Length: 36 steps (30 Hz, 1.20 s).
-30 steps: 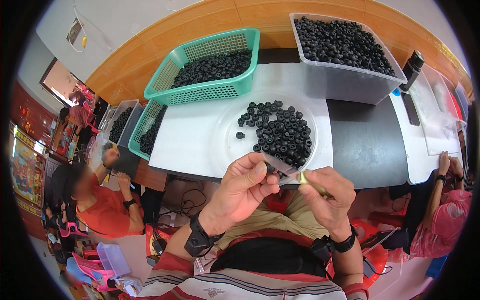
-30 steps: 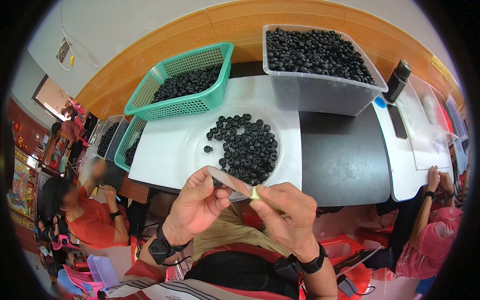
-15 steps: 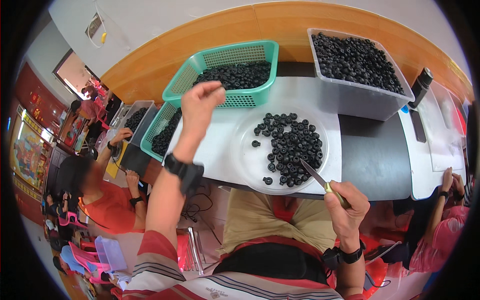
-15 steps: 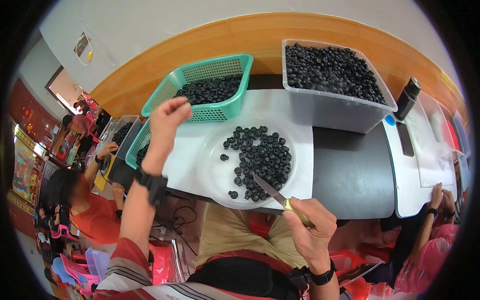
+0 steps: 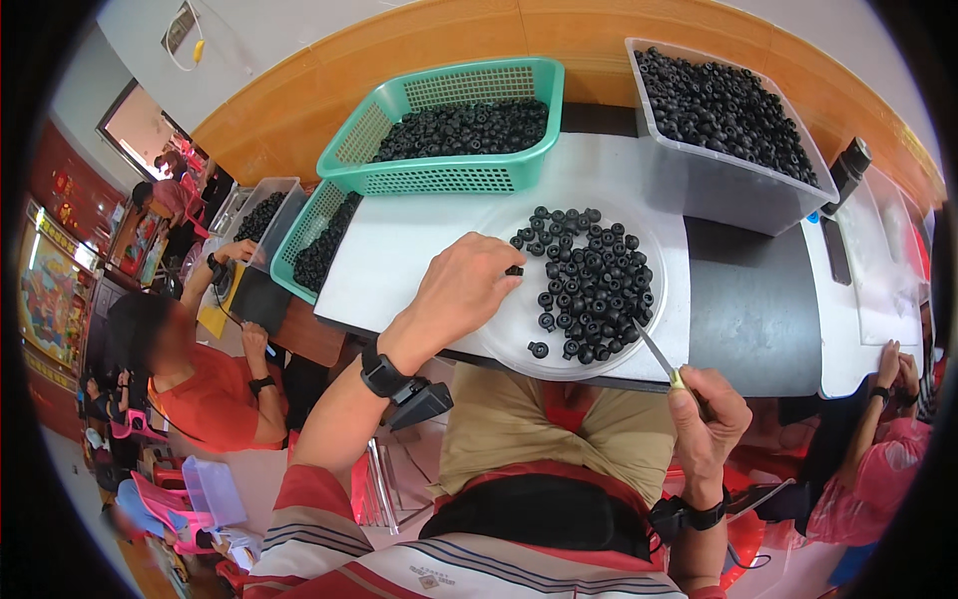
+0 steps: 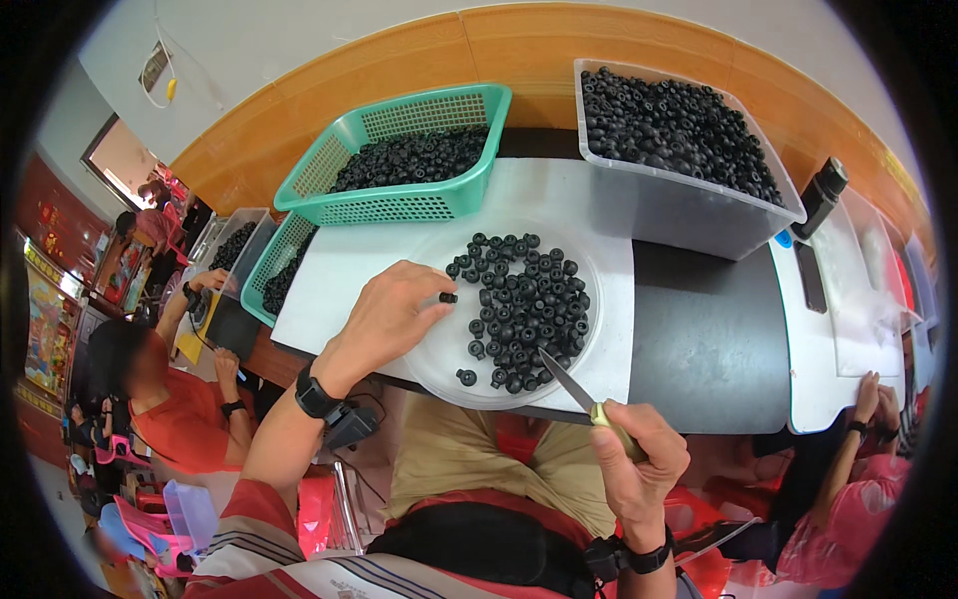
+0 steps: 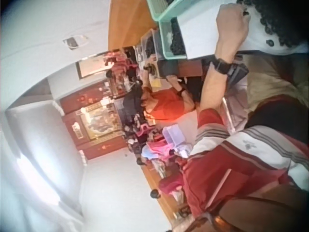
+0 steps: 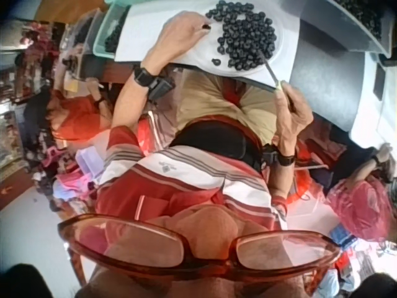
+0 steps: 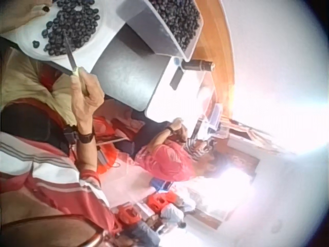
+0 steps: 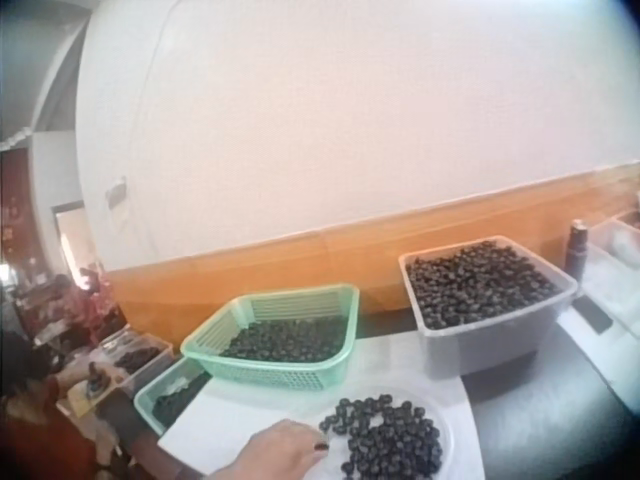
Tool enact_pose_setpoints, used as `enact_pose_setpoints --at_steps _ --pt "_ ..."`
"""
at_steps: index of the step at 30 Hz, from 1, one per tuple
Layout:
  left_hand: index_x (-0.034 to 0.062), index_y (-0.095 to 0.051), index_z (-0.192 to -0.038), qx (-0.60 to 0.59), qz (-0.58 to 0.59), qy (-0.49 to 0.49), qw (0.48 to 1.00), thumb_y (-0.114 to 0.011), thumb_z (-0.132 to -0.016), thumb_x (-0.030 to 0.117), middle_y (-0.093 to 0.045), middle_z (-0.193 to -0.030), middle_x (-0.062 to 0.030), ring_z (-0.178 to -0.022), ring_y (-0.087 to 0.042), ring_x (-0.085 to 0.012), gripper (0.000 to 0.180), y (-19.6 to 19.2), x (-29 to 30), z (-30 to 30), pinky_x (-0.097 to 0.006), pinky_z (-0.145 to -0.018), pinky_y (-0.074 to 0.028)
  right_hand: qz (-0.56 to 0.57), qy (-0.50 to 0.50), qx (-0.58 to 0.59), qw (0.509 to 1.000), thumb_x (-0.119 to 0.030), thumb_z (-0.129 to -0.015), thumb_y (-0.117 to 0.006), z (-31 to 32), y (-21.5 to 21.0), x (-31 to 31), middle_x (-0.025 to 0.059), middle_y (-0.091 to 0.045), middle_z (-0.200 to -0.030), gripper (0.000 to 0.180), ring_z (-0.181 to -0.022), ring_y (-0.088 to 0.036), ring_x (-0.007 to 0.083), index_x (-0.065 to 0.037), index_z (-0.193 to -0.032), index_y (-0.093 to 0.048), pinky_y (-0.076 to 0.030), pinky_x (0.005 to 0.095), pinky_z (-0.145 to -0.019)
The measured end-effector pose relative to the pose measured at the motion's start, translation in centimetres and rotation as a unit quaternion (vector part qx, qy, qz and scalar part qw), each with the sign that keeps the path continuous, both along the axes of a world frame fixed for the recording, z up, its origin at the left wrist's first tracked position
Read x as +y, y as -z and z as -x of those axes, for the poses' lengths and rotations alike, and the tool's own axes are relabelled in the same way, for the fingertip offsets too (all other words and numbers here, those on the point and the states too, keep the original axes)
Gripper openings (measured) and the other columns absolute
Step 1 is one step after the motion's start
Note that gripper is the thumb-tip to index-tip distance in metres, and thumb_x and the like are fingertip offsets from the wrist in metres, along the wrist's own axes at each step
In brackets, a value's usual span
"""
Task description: Trimming excess material from small black plastic or rubber components using a utility knife.
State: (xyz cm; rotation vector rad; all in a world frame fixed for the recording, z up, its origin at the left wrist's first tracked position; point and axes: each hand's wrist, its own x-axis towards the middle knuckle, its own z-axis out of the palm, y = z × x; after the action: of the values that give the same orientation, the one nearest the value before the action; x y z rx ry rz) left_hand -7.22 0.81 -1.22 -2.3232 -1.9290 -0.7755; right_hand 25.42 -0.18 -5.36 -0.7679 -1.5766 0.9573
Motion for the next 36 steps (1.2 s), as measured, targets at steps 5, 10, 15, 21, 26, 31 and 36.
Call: enact_pose_setpoints --at_steps 5,10,15,21,26,31,36 --pt "0.003 -0.071 -0.1 0.014 0.101 -0.003 0.995 -0.067 -0.084 0.011 -0.07 -0.098 -0.0141 -0.089 -0.066 -0.0319 0.018 -0.4 0.3 -0.3 -0.04 -0.079 -0.052 0.0 -0.01 -0.004 1.0 -0.004 -0.082 -0.075 0.6 -0.4 -0.4 0.0108 -0.07 -0.084 0.021 -0.073 -0.064 0.016 0.002 -0.102 -0.07 -0.048 0.0264 -0.068" --pt "0.0028 -0.072 -0.099 -0.018 0.107 0.025 0.994 -0.066 -0.085 0.009 -0.066 -0.095 -0.014 -0.086 -0.064 -0.0328 0.017 -0.9 -0.5 -1.1 -0.041 -0.077 -0.051 0.009 -0.008 -0.008 1.0 -0.006 -0.083 -0.075 0.3 -0.3 -0.5 0.0097 -0.069 -0.083 0.021 -0.073 -0.063 0.0149 0.001 -0.103 -0.07 -0.047 0.0255 -0.067" --pt "0.0017 -0.071 -0.101 -0.023 0.125 0.057 0.99 -0.064 -0.087 0.008 -0.063 -0.095 -0.0139 -0.084 -0.063 -0.0337 0.017 -1.1 -0.4 -1.4 -0.04 -0.076 -0.051 0.031 0.002 0.032 0.999 -0.005 -0.084 -0.073 0.4 0.0 -0.2 0.0062 -0.067 -0.082 0.021 -0.071 -0.058 0.0101 0.001 -0.104 -0.07 -0.042 0.0223 -0.065" --pt "0.0005 -0.069 -0.103 -0.115 0.138 0.081 0.98 -0.067 -0.087 0.006 -0.068 -0.092 -0.0124 -0.082 -0.068 -0.0253 0.018 -1.3 -0.4 -1.7 -0.035 -0.075 -0.053 0.058 -0.001 0.054 0.997 -0.001 -0.084 -0.072 0.8 -0.1 -0.1 0.0057 -0.067 -0.082 0.021 -0.071 -0.056 0.0087 0.001 -0.105 -0.07 -0.041 0.0215 -0.063" --pt "-0.0015 -0.069 -0.102 -0.358 0.211 0.032 0.909 -0.07 -0.087 0.004 -0.07 -0.093 -0.0076 -0.083 -0.068 -0.0144 0.016 -1.5 -0.8 -2.6 -0.028 -0.076 -0.054 0.067 -0.001 0.059 0.996 0.0 -0.084 -0.073 1.4 -0.1 0.2 0.0059 -0.067 -0.083 0.021 -0.072 -0.057 0.009 0.002 -0.105 -0.07 -0.042 0.0217 -0.064" --pt "-0.0016 -0.069 -0.102 -0.535 0.2 0.061 0.819 -0.069 -0.09 0.005 -0.07 -0.094 -0.0072 -0.078 -0.069 -0.0136 0.014 -1.2 -1.8 -3.5 -0.027 -0.073 -0.058 0.049 -0.032 0.057 0.997 -0.001 -0.084 -0.073 2.8 -0.9 0.8 0.007 -0.069 -0.086 0.022 -0.074 -0.059 0.0096 0.002 -0.106 -0.07 -0.045 0.0219 -0.067" --pt "-0.0015 -0.068 -0.103 -0.766 0.203 0.055 0.607 -0.07 -0.091 0.012 -0.07 -0.092 -0.0089 -0.075 -0.069 -0.0134 0.018 -0.5 -2.7 -5.0 -0.03 -0.068 -0.063 0.088 -0.061 0.1 0.989 -0.001 -0.084 -0.074 5.7 -2.2 1.0 0.0078 -0.07 -0.091 0.025 -0.081 -0.062 0.0091 0.002 -0.109 -0.069 -0.048 0.0214 -0.071"
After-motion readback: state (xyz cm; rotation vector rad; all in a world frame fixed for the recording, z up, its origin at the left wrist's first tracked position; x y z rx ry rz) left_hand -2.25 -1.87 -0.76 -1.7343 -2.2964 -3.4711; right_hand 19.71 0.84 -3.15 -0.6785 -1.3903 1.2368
